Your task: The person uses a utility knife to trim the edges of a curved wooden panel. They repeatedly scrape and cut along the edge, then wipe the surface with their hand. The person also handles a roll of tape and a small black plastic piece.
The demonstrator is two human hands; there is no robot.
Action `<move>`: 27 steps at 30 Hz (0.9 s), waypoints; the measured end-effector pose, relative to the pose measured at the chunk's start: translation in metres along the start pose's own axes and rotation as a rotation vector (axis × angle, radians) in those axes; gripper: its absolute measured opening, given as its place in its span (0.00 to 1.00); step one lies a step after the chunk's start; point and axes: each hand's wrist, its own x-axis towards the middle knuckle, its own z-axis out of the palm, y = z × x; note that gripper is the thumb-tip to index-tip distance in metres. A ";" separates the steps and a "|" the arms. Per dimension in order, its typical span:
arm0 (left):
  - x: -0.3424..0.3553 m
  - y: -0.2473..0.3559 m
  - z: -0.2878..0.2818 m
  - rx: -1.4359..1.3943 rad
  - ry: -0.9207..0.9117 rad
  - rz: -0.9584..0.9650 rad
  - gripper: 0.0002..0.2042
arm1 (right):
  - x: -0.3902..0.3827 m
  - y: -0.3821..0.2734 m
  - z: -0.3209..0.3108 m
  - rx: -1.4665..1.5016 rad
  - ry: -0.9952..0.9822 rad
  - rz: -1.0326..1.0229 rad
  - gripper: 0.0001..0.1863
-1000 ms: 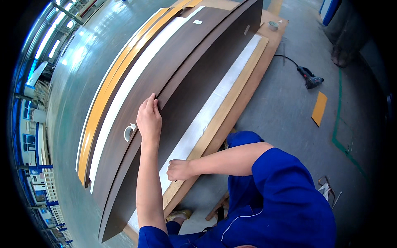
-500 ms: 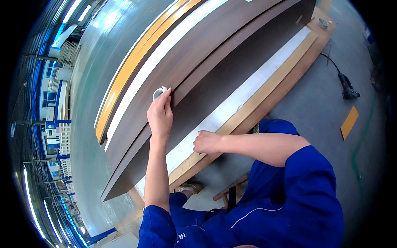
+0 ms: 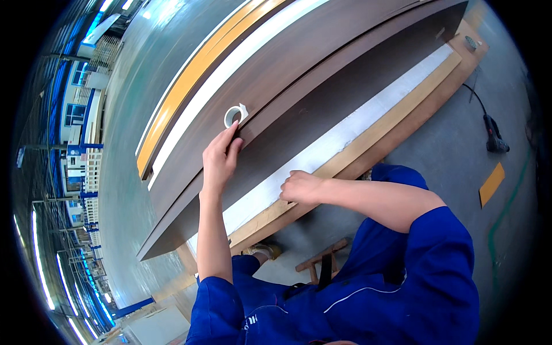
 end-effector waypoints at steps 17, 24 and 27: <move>-0.019 -0.032 0.007 0.069 0.096 0.114 0.26 | -0.002 -0.011 -0.027 1.376 0.175 0.516 0.05; -0.014 -0.033 0.019 0.043 0.179 0.127 0.20 | -0.035 -0.068 -0.009 1.256 0.335 0.829 0.05; -0.010 -0.033 0.017 0.018 0.122 0.088 0.17 | -0.041 -0.082 -0.001 1.088 0.232 0.703 0.10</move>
